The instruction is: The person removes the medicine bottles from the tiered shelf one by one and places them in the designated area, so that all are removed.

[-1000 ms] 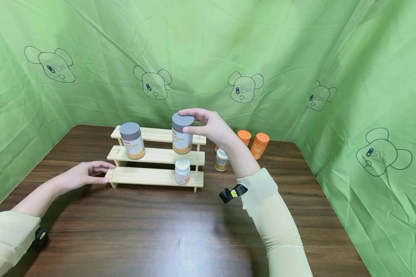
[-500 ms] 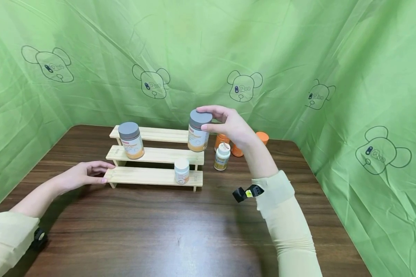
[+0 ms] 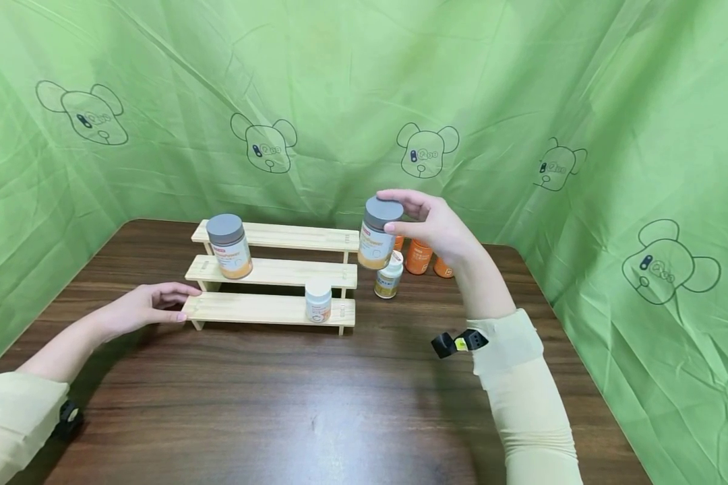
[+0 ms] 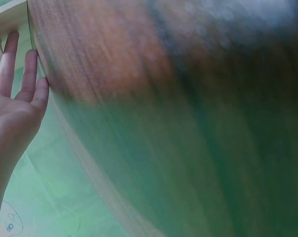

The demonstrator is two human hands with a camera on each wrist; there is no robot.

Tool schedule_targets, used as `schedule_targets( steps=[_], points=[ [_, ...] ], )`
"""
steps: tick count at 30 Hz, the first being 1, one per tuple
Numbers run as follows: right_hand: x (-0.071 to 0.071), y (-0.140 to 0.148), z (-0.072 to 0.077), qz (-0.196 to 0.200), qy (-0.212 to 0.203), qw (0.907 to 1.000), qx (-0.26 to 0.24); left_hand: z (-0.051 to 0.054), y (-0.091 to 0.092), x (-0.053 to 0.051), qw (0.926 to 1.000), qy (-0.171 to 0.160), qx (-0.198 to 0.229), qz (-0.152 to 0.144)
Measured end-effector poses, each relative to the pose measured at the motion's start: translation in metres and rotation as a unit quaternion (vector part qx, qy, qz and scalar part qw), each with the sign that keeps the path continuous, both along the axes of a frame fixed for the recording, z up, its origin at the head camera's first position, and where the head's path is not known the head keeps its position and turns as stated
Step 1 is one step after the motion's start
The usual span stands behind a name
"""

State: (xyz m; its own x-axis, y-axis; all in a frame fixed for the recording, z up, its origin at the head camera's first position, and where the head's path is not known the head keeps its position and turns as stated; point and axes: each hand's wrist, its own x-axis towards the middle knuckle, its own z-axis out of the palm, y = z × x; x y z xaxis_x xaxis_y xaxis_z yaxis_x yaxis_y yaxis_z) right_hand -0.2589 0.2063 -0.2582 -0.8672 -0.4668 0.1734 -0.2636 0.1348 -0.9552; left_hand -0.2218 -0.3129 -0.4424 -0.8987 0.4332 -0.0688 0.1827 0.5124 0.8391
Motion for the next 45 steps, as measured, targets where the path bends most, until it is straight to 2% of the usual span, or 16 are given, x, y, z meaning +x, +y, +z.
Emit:
schedule_targets(
  steps=[10, 17, 30, 45],
  points=[
    [0.001, 0.032, -0.011, -0.019, -0.009, 0.9997, -0.012, -0.002, -0.002, -0.002, 1.0000, 0.000, 0.001, -0.002],
    [-0.003, 0.052, -0.022, -0.009, -0.006, 0.9993, -0.037, -0.003, -0.002, -0.003, 1.0000, 0.005, -0.004, -0.001],
    [-0.006, 0.082, -0.044, -0.035, -0.024, 0.9967, -0.069, -0.002, -0.002, -0.002, 1.0000, 0.004, 0.001, -0.002],
    [-0.019, 0.097, -0.082, -0.067, -0.042, 0.9967, -0.019, -0.001, -0.002, -0.002, 1.0000, 0.001, 0.002, -0.002]
  ],
)
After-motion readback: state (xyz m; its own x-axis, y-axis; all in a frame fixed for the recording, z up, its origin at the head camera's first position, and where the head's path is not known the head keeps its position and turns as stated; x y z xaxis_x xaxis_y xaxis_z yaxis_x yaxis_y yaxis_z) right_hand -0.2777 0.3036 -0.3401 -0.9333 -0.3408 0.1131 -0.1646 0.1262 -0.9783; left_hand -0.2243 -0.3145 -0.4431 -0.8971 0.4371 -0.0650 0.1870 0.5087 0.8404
